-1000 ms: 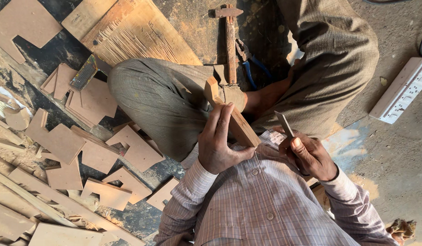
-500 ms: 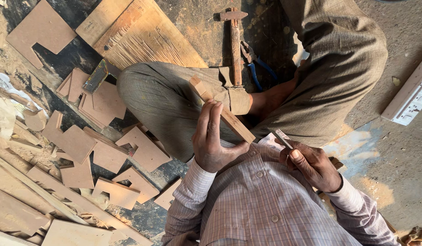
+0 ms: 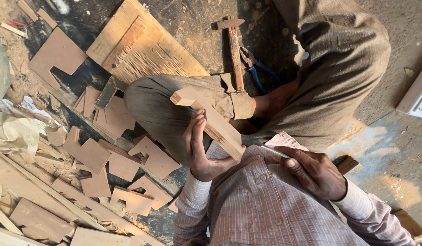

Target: The person sits on the workshop floor and uses pliers to pull nails out of small cut wooden pieces, then files the wood edges with a flat file. They handle the pieces one at a time, turning them over and setting finished pieces aside among the scrap wood.

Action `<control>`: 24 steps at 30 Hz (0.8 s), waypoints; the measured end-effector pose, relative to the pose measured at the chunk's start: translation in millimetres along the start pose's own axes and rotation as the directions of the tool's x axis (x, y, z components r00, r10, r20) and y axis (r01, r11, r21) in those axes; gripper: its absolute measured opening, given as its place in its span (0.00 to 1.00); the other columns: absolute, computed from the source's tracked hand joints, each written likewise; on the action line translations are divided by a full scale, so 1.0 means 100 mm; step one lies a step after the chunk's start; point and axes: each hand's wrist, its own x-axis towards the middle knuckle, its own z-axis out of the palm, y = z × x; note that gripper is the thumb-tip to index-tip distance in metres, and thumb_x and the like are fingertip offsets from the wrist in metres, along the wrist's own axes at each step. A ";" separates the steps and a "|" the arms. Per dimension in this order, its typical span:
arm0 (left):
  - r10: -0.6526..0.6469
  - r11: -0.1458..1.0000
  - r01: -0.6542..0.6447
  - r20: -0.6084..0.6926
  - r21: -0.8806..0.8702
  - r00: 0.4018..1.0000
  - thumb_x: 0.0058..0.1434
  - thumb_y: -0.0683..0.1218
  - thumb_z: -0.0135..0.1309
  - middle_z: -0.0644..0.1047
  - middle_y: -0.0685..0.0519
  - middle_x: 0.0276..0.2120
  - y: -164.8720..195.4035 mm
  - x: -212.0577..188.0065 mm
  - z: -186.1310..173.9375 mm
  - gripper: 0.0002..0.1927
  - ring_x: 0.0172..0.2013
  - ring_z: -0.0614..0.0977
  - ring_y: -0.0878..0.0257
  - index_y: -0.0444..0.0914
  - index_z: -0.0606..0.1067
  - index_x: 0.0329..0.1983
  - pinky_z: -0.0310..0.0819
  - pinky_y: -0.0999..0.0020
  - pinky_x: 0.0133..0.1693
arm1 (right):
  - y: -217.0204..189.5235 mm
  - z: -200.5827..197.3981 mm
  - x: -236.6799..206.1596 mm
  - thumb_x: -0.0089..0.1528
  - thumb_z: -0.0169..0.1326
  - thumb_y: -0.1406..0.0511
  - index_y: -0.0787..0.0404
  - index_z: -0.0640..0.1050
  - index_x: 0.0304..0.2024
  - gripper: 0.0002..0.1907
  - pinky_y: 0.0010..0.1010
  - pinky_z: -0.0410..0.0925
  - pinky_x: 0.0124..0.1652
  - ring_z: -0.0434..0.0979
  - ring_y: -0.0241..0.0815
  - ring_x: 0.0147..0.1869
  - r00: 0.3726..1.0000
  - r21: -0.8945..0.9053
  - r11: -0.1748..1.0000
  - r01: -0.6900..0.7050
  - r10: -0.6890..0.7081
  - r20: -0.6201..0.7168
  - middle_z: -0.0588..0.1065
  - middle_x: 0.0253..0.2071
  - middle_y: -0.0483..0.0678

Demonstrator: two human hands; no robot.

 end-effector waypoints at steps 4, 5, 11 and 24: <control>-0.020 0.997 0.019 0.004 0.070 1.000 0.47 0.55 0.78 0.65 0.40 0.64 -0.01 -0.03 0.04 0.54 0.68 0.69 0.42 0.27 0.61 0.68 0.72 0.45 0.69 | -0.10 0.03 -0.01 0.65 0.52 0.62 0.64 0.77 0.52 0.16 0.37 0.75 0.30 0.83 0.49 0.31 0.991 -0.252 0.963 0.096 -0.116 -0.064 0.81 0.31 0.53; -0.010 0.997 0.009 0.006 0.071 1.000 0.47 0.55 0.78 0.65 0.39 0.64 0.00 -0.04 0.05 0.54 0.68 0.69 0.42 0.27 0.61 0.68 0.72 0.45 0.69 | -0.11 0.03 -0.02 0.65 0.52 0.63 0.64 0.77 0.50 0.14 0.38 0.74 0.29 0.83 0.49 0.31 0.989 -0.273 0.955 0.114 -0.136 -0.062 0.80 0.30 0.52; 0.053 0.990 -0.056 0.023 0.130 0.998 0.50 0.57 0.78 0.64 0.36 0.64 -0.03 -0.05 0.08 0.54 0.68 0.70 0.41 0.26 0.60 0.68 0.73 0.45 0.67 | -0.10 0.04 -0.01 0.62 0.56 0.64 0.66 0.76 0.43 0.12 0.40 0.72 0.26 0.81 0.51 0.28 0.985 -0.311 0.936 0.163 -0.170 0.005 0.78 0.26 0.52; 0.055 0.980 -0.064 0.052 0.187 0.997 0.50 0.59 0.78 0.63 0.38 0.65 -0.12 -0.13 0.10 0.54 0.68 0.68 0.41 0.26 0.61 0.68 0.73 0.47 0.66 | -0.08 0.07 0.00 0.62 0.57 0.63 0.66 0.76 0.43 0.12 0.39 0.72 0.25 0.81 0.50 0.28 0.990 -0.324 0.935 0.143 -0.140 0.033 0.79 0.26 0.52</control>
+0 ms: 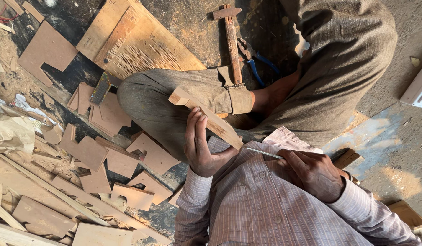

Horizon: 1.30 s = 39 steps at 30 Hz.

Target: The person sits on the workshop floor and uses pliers to pull nails out of small cut wooden pieces, then files the wood edges with a flat file. They handle the pieces one at a time, turning them over and setting finished pieces aside among the scrap wood.

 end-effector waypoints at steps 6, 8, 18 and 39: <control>0.010 0.999 -0.010 0.004 0.030 1.000 0.50 0.59 0.77 0.64 0.38 0.64 -0.01 0.00 0.01 0.54 0.67 0.70 0.41 0.27 0.61 0.67 0.75 0.47 0.65 | 0.00 0.01 -0.01 0.61 0.58 0.63 0.65 0.75 0.43 0.13 0.40 0.72 0.25 0.81 0.50 0.28 1.000 0.005 1.000 -0.023 0.023 0.003 0.79 0.27 0.52; 0.013 0.999 -0.014 0.014 0.045 1.000 0.51 0.59 0.77 0.64 0.38 0.64 -0.01 0.00 0.01 0.53 0.67 0.70 0.40 0.27 0.61 0.67 0.75 0.47 0.65 | 0.00 0.00 -0.02 0.60 0.59 0.62 0.66 0.76 0.44 0.15 0.40 0.72 0.25 0.81 0.51 0.28 1.000 -0.001 1.000 -0.029 0.029 0.009 0.79 0.27 0.52; 0.058 0.994 -0.061 0.033 0.094 0.998 0.54 0.60 0.76 0.63 0.38 0.64 -0.04 -0.03 0.04 0.53 0.68 0.68 0.38 0.26 0.61 0.68 0.73 0.46 0.63 | 0.03 0.03 -0.04 0.60 0.60 0.62 0.67 0.76 0.46 0.17 0.38 0.73 0.23 0.83 0.48 0.27 0.997 -0.036 0.997 -0.071 0.073 0.039 0.81 0.28 0.52; 0.026 0.986 -0.031 0.038 0.165 0.999 0.57 0.55 0.76 0.61 0.36 0.65 -0.15 -0.28 0.17 0.50 0.68 0.66 0.34 0.25 0.59 0.69 0.72 0.43 0.63 | -0.05 0.09 0.11 0.62 0.54 0.59 0.60 0.74 0.44 0.14 0.38 0.71 0.18 0.80 0.48 0.23 0.970 -0.156 0.974 -0.167 0.191 0.151 0.79 0.27 0.49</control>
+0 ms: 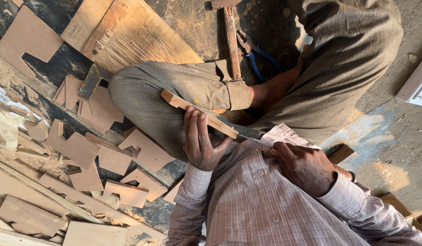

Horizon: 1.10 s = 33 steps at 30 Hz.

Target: The person sits on the workshop floor and uses pliers to pull nails out of small cut wooden pieces, then files the wood edges with a flat file. They handle the pieces one at a time, turning them over and setting finished pieces aside among the scrap wood.

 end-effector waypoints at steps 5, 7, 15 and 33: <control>-0.015 1.000 0.015 -0.014 0.014 1.000 0.58 0.54 0.76 0.61 0.37 0.65 -0.01 -0.03 0.05 0.50 0.69 0.66 0.35 0.25 0.59 0.70 0.71 0.42 0.64 | -0.05 0.00 0.04 0.63 0.54 0.57 0.59 0.74 0.45 0.14 0.39 0.71 0.18 0.81 0.48 0.23 0.999 -0.049 0.998 -0.041 0.041 0.000 0.79 0.27 0.49; -0.028 0.999 0.028 -0.006 0.018 1.000 0.58 0.54 0.75 0.61 0.38 0.65 -0.01 -0.05 0.06 0.50 0.69 0.66 0.35 0.26 0.59 0.70 0.71 0.42 0.65 | -0.06 0.00 0.06 0.63 0.54 0.57 0.59 0.73 0.46 0.16 0.38 0.72 0.17 0.82 0.48 0.23 0.997 -0.046 0.997 -0.060 0.062 0.042 0.79 0.28 0.50; 0.000 1.000 0.002 -0.045 0.032 0.999 0.58 0.57 0.75 0.60 0.38 0.65 -0.05 -0.07 0.13 0.50 0.69 0.65 0.35 0.25 0.59 0.69 0.70 0.41 0.64 | -0.07 0.02 0.07 0.61 0.55 0.58 0.63 0.72 0.47 0.18 0.38 0.73 0.17 0.82 0.48 0.24 0.997 -0.044 0.997 -0.057 0.060 0.053 0.79 0.29 0.52; 0.019 0.998 -0.013 -0.093 0.064 0.995 0.58 0.61 0.72 0.60 0.38 0.62 -0.05 0.04 0.09 0.49 0.66 0.68 0.35 0.23 0.60 0.64 0.75 0.44 0.61 | -0.09 0.05 0.08 0.61 0.56 0.57 0.62 0.74 0.42 0.15 0.39 0.72 0.18 0.81 0.48 0.23 0.998 -0.054 0.997 -0.057 0.057 -0.013 0.79 0.26 0.50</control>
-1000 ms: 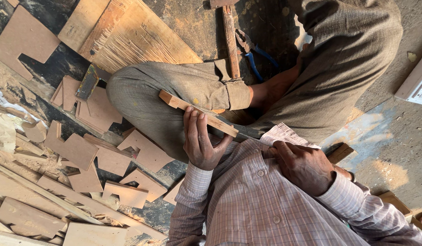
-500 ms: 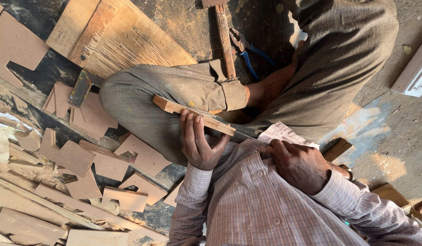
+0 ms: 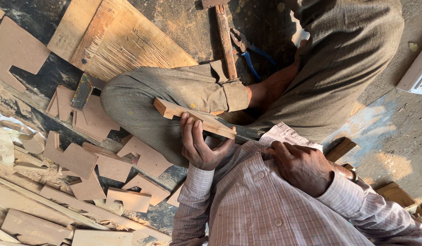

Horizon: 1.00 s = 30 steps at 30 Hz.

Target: The person sits on the workshop floor and uses pliers to pull nails out of small cut wooden pieces, then files the wood edges with a flat file. They handle the pieces one at a time, turning them over and setting finished pieces aside among the scrap wood.

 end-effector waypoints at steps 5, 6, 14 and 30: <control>0.011 1.000 -0.011 -0.010 -0.002 1.000 0.58 0.61 0.72 0.61 0.39 0.62 -0.01 0.01 0.03 0.50 0.66 0.68 0.35 0.24 0.59 0.65 0.75 0.43 0.61 | 0.04 0.03 0.00 0.62 0.55 0.57 0.62 0.73 0.45 0.17 0.39 0.72 0.17 0.82 0.48 0.24 1.000 -0.021 1.000 0.003 -0.002 0.030 0.80 0.27 0.50; 0.013 1.000 -0.013 -0.007 -0.008 1.000 0.58 0.60 0.72 0.60 0.39 0.62 -0.02 0.01 0.04 0.49 0.66 0.68 0.35 0.25 0.59 0.66 0.75 0.42 0.61 | 0.05 0.03 0.00 0.61 0.55 0.57 0.63 0.73 0.47 0.18 0.39 0.72 0.17 0.82 0.48 0.24 0.999 -0.035 0.999 0.002 0.000 0.053 0.80 0.28 0.51; 0.091 0.995 -0.092 -0.016 -0.031 0.996 0.60 0.56 0.73 0.56 0.36 0.66 -0.08 -0.04 0.07 0.40 0.68 0.62 0.30 0.47 0.61 0.67 0.71 0.32 0.61 | 0.10 0.08 0.00 0.61 0.54 0.56 0.61 0.74 0.49 0.19 0.41 0.73 0.18 0.82 0.50 0.24 0.999 0.021 1.000 0.004 -0.005 0.039 0.81 0.30 0.51; 0.078 0.995 -0.079 -0.008 -0.060 0.997 0.61 0.55 0.74 0.55 0.37 0.68 -0.08 -0.09 0.05 0.43 0.70 0.61 0.31 0.50 0.59 0.71 0.71 0.33 0.63 | 0.18 0.00 0.12 0.65 0.50 0.60 0.64 0.74 0.54 0.18 0.45 0.72 0.24 0.82 0.55 0.26 0.999 0.191 0.982 0.011 -0.001 -0.052 0.80 0.29 0.55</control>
